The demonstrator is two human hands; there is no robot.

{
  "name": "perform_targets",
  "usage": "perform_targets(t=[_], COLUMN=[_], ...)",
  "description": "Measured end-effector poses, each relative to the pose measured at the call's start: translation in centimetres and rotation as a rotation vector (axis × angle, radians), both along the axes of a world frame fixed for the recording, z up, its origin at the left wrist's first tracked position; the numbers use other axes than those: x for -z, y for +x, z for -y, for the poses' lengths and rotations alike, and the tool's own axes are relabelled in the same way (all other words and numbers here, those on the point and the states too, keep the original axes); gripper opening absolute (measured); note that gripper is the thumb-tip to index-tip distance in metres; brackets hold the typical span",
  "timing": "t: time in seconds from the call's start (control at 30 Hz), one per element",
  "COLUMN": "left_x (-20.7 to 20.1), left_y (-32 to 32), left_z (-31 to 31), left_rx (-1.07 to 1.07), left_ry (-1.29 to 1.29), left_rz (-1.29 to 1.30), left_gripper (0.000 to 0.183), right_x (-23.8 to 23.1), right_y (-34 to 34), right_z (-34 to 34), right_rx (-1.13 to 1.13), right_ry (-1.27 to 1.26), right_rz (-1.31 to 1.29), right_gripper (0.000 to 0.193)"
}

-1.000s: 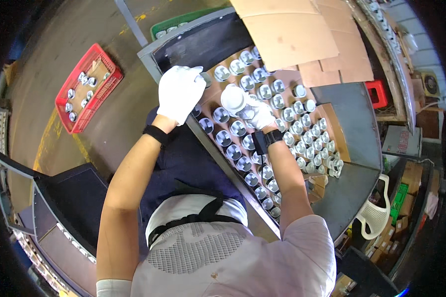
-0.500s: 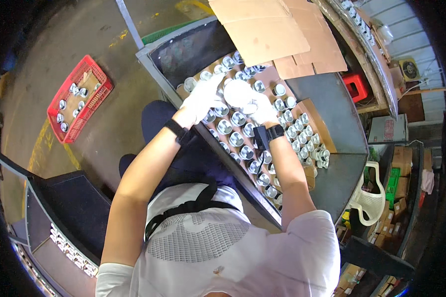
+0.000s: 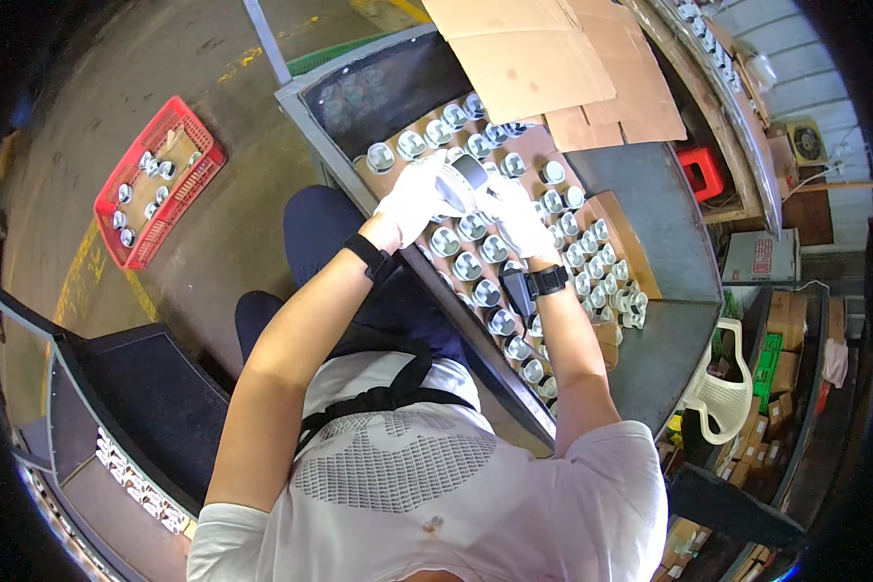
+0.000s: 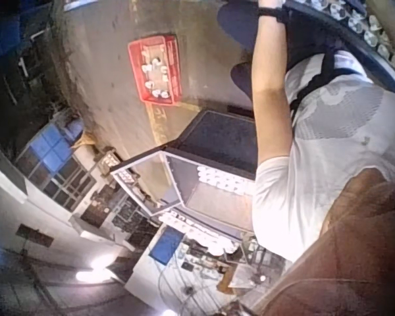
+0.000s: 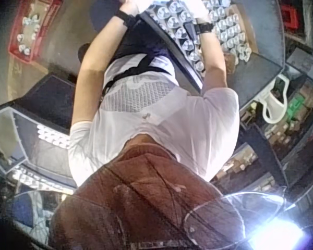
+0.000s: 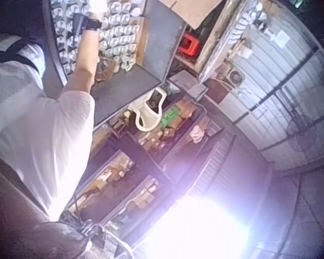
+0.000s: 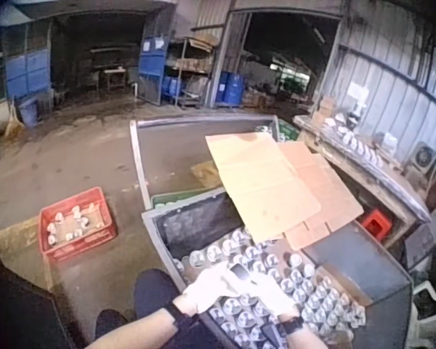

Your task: Inspecting and arranging automotive pistons in a metal bin.

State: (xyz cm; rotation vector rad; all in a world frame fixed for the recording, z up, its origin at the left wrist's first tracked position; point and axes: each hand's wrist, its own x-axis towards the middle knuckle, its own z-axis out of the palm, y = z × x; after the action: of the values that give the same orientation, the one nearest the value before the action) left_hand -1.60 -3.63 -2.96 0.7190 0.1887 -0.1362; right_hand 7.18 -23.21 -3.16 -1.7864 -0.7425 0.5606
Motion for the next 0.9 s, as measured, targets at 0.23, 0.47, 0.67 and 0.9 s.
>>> perform_targets(t=[0.23, 0.47, 0.67, 0.9], left_x=[-0.3, -0.1, 0.6, 0.6], left_y=[-0.1, 0.1, 0.3, 0.0], left_z=[0.2, -0.5, -0.1, -0.1], left_rx=[0.010, 0.046, 0.086, 0.000], left_ry=[0.184, -0.267, 0.083, 0.813], left_rz=[0.186, 0.120, 0.215, 0.440], left_gripper=[0.051, 0.071, 0.085, 0.083], right_x=[-2.9, -3.1, -1.8, -4.9], right_y=[-1.1, -0.5, 0.8, -0.6], right_z=[-1.2, -0.2, -0.2, -2.0], right_rx=[0.079, -0.043, -0.013, 0.228], right_ry=[-0.154, -0.166, -0.101, 0.020], right_rz=[0.087, 0.440, 0.439, -0.255], right_gripper=[0.030, 0.027, 0.032, 0.037])
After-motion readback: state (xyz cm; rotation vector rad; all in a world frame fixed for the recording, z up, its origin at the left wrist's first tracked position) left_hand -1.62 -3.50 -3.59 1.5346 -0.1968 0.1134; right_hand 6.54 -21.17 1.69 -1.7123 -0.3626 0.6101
